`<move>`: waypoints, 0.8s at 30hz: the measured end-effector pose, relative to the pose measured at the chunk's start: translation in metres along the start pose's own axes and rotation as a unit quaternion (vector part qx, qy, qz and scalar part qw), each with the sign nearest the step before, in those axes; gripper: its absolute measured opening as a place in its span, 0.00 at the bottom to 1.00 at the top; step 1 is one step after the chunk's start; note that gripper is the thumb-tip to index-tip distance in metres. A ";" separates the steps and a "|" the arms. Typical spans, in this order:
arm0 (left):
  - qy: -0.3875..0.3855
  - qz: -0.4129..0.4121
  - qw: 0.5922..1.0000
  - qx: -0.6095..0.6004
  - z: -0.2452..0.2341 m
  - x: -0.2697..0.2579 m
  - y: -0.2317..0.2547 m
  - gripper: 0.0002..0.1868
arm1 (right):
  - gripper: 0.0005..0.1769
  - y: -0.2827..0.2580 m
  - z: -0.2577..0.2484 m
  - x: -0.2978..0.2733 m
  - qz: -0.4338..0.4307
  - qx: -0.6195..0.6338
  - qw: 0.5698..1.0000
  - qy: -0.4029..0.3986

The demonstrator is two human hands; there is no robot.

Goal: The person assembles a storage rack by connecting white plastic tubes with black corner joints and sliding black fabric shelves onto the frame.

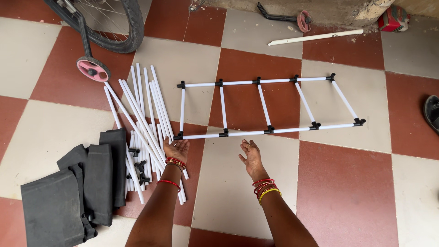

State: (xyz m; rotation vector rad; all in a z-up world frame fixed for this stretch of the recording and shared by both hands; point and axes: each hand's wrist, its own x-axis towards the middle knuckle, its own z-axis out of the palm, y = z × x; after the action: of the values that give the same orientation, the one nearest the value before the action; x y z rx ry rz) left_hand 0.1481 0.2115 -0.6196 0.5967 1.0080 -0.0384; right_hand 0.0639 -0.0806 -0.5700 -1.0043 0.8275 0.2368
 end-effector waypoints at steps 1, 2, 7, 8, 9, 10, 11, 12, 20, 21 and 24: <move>-0.011 0.000 1.000 -0.007 0.001 0.003 -0.002 0.32 | 0.49 0.000 0.002 0.000 -0.001 0.000 1.000 -0.008; -0.022 0.001 1.000 -0.013 0.003 0.006 -0.003 0.33 | 0.49 -0.001 0.005 0.000 0.000 -0.001 1.000 -0.007; -0.060 -0.007 0.997 -0.043 0.021 0.020 -0.007 0.38 | 0.45 -0.009 0.016 -0.006 0.001 -0.005 1.000 -0.024; -0.072 -0.014 0.997 -0.034 0.024 0.020 -0.008 0.40 | 0.45 -0.011 0.016 -0.007 0.002 -0.006 1.000 -0.023; -0.071 -0.015 0.997 -0.035 0.030 0.021 -0.009 0.40 | 0.44 -0.013 0.017 -0.008 0.002 -0.009 1.000 -0.025; -0.097 -0.012 0.995 -0.007 0.033 0.021 -0.009 0.42 | 0.43 -0.012 0.018 -0.010 0.004 -0.013 1.000 -0.028; -0.123 -0.010 0.992 0.021 0.033 0.019 -0.010 0.44 | 0.43 -0.011 0.018 -0.013 0.007 -0.014 0.999 -0.027; -0.121 -0.009 0.992 0.020 0.032 0.015 -0.012 0.44 | 0.42 -0.009 0.020 -0.015 0.010 -0.014 1.000 -0.026; -0.119 -0.023 0.984 0.130 -0.001 -0.040 -0.021 0.38 | 0.35 0.024 0.044 -0.047 0.038 -0.043 0.998 -0.038; -0.119 -0.019 0.984 0.129 -0.007 -0.049 -0.022 0.38 | 0.35 0.030 0.047 -0.052 0.042 -0.047 0.997 -0.045; -0.088 -0.022 0.982 0.168 -0.030 -0.072 -0.022 0.34 | 0.34 0.050 0.057 -0.068 0.041 -0.042 0.996 -0.065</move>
State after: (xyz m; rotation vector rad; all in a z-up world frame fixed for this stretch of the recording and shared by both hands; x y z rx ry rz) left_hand 0.0783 0.1910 -0.5830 0.8638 0.8462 -0.3002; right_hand 0.0195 0.0063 -0.5388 -1.0230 0.7467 0.4057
